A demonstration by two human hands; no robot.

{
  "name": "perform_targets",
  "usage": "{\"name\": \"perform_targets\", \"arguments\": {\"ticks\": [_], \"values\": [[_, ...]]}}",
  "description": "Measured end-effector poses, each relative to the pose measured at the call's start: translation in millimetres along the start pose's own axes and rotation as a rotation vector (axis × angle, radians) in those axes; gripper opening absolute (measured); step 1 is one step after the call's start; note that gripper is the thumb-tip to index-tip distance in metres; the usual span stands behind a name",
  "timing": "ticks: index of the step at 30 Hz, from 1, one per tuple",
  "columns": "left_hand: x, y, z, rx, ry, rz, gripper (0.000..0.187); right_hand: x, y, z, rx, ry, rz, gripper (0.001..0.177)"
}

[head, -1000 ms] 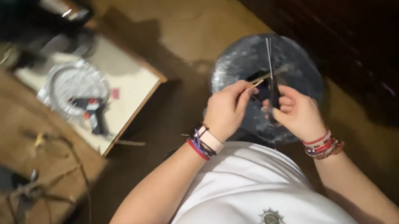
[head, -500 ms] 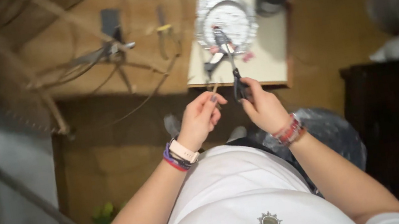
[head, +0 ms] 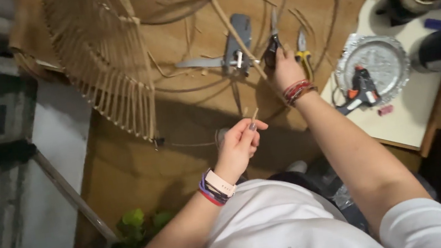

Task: Weaving rattan sticks into a lampshade frame and securing them with hot glue

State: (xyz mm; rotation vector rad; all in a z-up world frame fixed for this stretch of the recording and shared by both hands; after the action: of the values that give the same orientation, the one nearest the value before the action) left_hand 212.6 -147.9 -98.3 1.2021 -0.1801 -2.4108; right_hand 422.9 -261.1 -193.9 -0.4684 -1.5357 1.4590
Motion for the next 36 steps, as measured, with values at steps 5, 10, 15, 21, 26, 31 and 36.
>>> {"name": "perform_targets", "arguments": {"ticks": [5, 10, 15, 21, 26, 31, 36], "values": [[-36.0, -39.7, -17.0, 0.084, -0.094, 0.057, 0.027, -57.8, 43.0, -18.8, -0.137, -0.011, 0.317, 0.026], [-58.7, -58.5, -36.8, 0.117, -0.117, 0.036, 0.026, -61.0, 50.3, 14.6, -0.170, 0.249, 0.595, 0.089], [-69.1, -58.9, -45.3, 0.088, -0.026, -0.027, 0.025, -82.6, 64.0, 9.0, -0.203, 0.306, 0.647, 0.049], [-67.0, -58.6, -36.3, 0.073, -0.012, 0.074, 0.023, -79.2, -14.9, 33.9, -0.029, 0.588, -0.237, 0.049], [-63.6, -62.6, -8.2, 0.074, 0.002, 0.073, 0.024, 19.5, -124.0, 87.0, -0.070, 0.474, -0.628, 0.028], [-26.9, -56.1, 18.9, -0.064, 0.144, 0.122, 0.025, 47.8, -107.5, 112.2, 0.304, -0.023, -0.298, 0.035], [-14.7, -48.3, 64.2, -0.208, 0.193, 0.212, 0.022, 69.4, -91.9, 113.7, 0.498, -0.270, -0.177, 0.060]]}}
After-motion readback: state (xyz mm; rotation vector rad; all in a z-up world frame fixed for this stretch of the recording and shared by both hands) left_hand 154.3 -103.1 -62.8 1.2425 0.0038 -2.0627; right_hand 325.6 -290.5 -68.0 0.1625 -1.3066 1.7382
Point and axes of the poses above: each hand's wrist, its own z-axis away from the middle knuckle, its own y-axis out of the palm, x = y × z, the point moved 1 cm from there along -z, towards the middle knuckle, and after that the axes turned 12 degrees about -y, right-handed, at the moved point
